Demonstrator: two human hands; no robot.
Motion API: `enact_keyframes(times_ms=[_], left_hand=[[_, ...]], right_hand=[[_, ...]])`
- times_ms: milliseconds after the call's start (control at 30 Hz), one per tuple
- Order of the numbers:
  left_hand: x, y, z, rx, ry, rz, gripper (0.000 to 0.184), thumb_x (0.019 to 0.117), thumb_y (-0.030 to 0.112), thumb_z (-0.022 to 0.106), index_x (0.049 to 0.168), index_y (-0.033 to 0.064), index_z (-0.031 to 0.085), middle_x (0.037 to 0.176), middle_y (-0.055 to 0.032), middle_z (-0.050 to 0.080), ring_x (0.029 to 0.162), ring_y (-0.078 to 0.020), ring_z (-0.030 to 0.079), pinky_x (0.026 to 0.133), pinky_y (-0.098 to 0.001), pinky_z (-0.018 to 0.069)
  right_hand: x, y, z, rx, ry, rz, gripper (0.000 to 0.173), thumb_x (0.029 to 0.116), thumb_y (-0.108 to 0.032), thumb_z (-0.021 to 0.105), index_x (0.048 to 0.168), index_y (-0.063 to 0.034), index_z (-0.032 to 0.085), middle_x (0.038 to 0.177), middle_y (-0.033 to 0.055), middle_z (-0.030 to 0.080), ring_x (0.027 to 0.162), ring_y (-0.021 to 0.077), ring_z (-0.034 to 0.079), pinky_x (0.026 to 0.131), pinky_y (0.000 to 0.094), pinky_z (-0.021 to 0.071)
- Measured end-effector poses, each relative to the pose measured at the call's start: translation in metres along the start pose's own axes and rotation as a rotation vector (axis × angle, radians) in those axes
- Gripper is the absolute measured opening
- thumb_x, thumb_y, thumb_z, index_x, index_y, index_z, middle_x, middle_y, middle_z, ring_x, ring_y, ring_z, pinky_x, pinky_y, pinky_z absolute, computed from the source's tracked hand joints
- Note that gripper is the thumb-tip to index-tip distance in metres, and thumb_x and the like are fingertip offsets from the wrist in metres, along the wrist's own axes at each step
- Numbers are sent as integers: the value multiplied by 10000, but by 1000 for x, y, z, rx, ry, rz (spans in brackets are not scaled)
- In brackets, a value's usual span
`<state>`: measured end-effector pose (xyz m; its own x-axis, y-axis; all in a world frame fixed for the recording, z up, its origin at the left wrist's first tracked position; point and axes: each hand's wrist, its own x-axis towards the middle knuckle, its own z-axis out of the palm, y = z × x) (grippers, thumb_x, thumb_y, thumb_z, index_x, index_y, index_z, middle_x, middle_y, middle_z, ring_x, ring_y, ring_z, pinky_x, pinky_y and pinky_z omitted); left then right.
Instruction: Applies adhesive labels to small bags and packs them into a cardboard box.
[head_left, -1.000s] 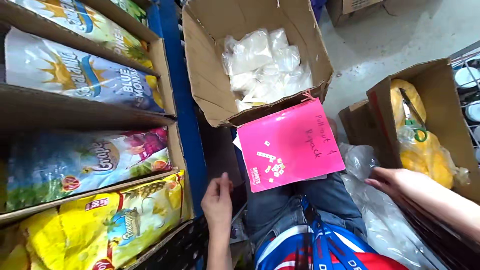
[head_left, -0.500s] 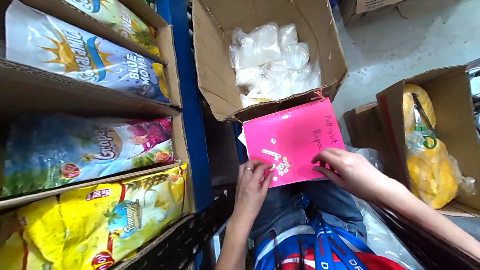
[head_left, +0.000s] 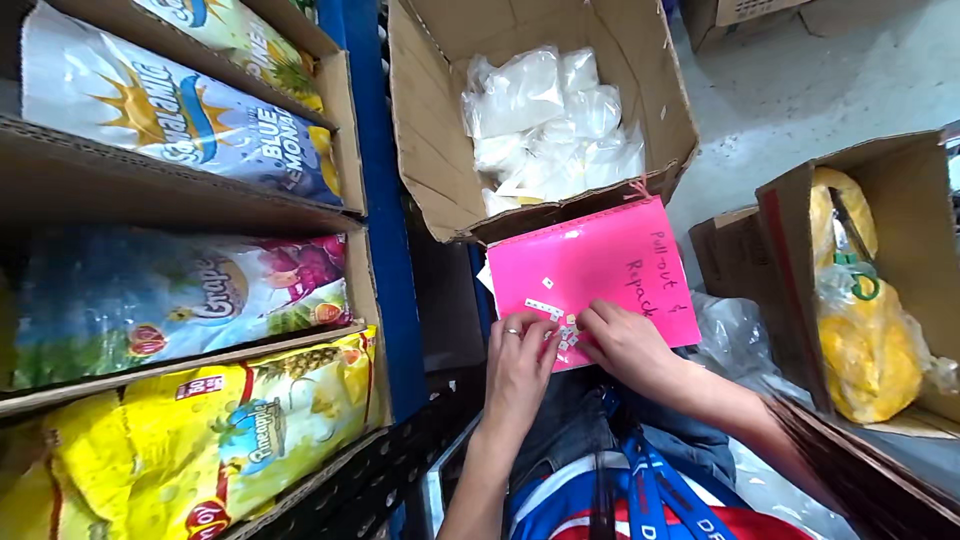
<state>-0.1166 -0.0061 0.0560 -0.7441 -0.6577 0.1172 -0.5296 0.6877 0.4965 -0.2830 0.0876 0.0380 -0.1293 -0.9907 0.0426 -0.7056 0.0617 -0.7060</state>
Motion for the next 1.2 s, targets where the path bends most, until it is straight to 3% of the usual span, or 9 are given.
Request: enact_keyframes(times_ms=[133, 367, 733, 1200], left_hand=[[-6, 6, -1, 6, -34, 33, 146, 919, 205, 701, 997, 114, 784, 1047, -122, 688, 1037, -321, 632, 904, -414, 521], [-26, 11, 13, 133, -30, 117, 256, 880, 240, 733, 1104, 126, 784, 1072, -135, 692, 1039, -371, 632, 878, -464, 521], [-47, 3, 39, 82, 194, 190, 113, 953, 236, 712, 1050, 207, 762, 1091, -69, 626, 1090, -221, 544, 985, -303, 402], [-53, 3, 40, -49, 284, 250, 35, 972, 203, 683, 1005, 191, 688, 1126, -9, 560, 1144, -134, 494, 1079, -242, 315]], right_hand=[[-1, 1, 0, -2, 10, 0, 154, 916, -92, 693, 996, 38, 674, 925, 207, 660, 830, 366, 700, 648, 459, 576], [-19, 4, -11, 31, 41, -51, 173, 919, -151, 701, 977, 12, 688, 868, 164, 648, 754, 303, 687, 612, 407, 572], [-42, 12, -21, 54, 128, -47, 153, 926, -163, 678, 971, -18, 693, 831, 121, 631, 681, 237, 649, 572, 341, 551], [-47, 2, 2, 67, 115, -112, 144, 915, -159, 690, 972, -27, 707, 877, 137, 663, 767, 268, 689, 621, 358, 578]])
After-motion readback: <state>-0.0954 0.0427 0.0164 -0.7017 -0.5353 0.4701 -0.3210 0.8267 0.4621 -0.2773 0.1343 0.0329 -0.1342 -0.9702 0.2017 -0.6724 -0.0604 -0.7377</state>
